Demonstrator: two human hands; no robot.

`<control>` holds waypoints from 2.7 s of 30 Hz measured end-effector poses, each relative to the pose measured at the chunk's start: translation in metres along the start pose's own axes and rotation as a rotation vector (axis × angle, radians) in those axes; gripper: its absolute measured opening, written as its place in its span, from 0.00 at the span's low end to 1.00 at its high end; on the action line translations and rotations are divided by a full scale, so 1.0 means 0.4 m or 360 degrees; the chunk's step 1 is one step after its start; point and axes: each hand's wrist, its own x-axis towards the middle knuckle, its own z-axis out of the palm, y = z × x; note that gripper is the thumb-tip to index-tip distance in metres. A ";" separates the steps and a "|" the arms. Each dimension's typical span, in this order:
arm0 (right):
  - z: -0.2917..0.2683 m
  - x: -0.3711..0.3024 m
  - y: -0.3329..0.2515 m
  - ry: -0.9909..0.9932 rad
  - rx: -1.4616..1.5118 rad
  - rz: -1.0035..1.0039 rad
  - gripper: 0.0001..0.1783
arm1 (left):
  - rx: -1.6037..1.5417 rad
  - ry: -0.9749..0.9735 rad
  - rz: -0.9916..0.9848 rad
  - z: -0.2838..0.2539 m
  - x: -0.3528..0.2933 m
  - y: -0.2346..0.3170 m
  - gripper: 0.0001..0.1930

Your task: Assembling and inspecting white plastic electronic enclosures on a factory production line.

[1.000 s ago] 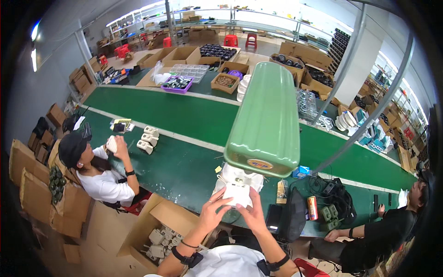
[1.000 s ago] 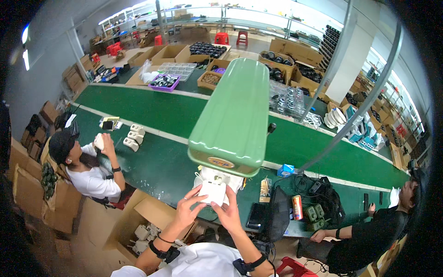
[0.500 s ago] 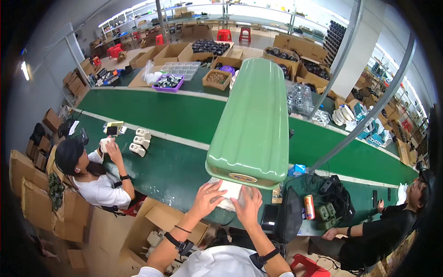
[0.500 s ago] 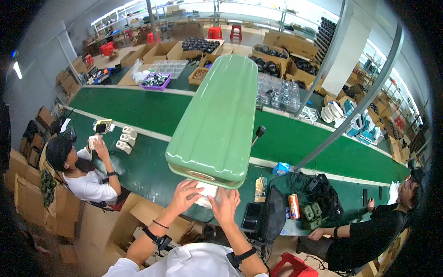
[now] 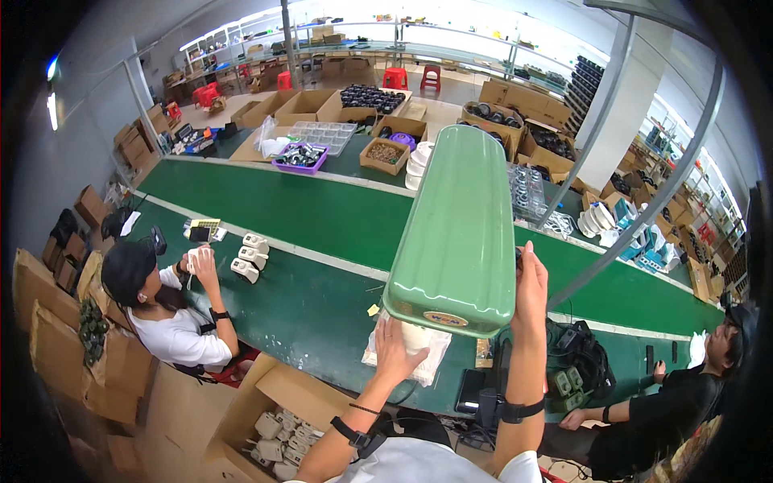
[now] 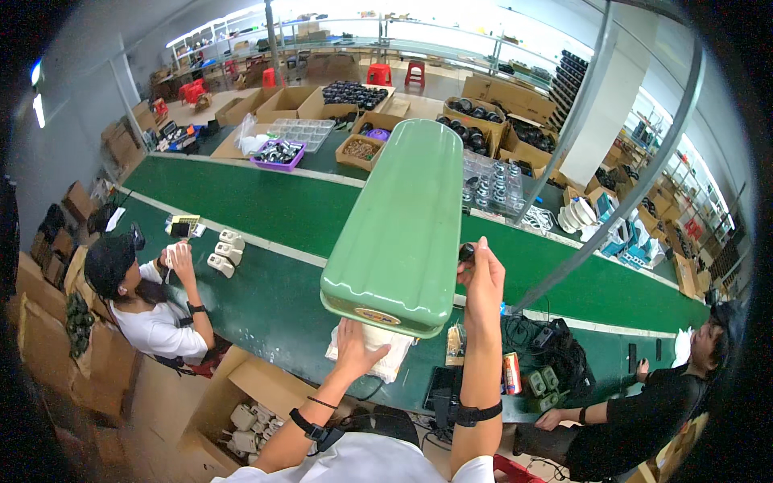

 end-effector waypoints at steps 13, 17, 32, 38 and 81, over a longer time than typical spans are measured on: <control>-0.073 -0.270 0.192 -0.0326 -0.0163 0.0918 0.08 | 0.0022 -0.0039 0.0005 0.023 -0.012 -0.017 0.55; -0.107 -0.227 0.323 -0.0468 -0.0641 0.0731 0.06 | 0.0018 -0.0003 -0.0020 0.028 -0.020 -0.045 0.53; -0.341 0.042 0.475 -0.0050 0.0151 0.0406 0.19 | -0.0199 -0.0160 -0.0014 0.012 -0.011 -0.021 0.39; -0.209 0.173 0.319 0.0005 0.0113 0.0467 0.22 | -0.0235 -0.0120 0.0094 -0.010 0.005 0.003 0.33; -0.249 -0.421 0.784 -0.0299 -0.2160 0.0684 0.23 | -0.2000 -0.0587 -0.1349 -0.239 -0.121 0.035 0.33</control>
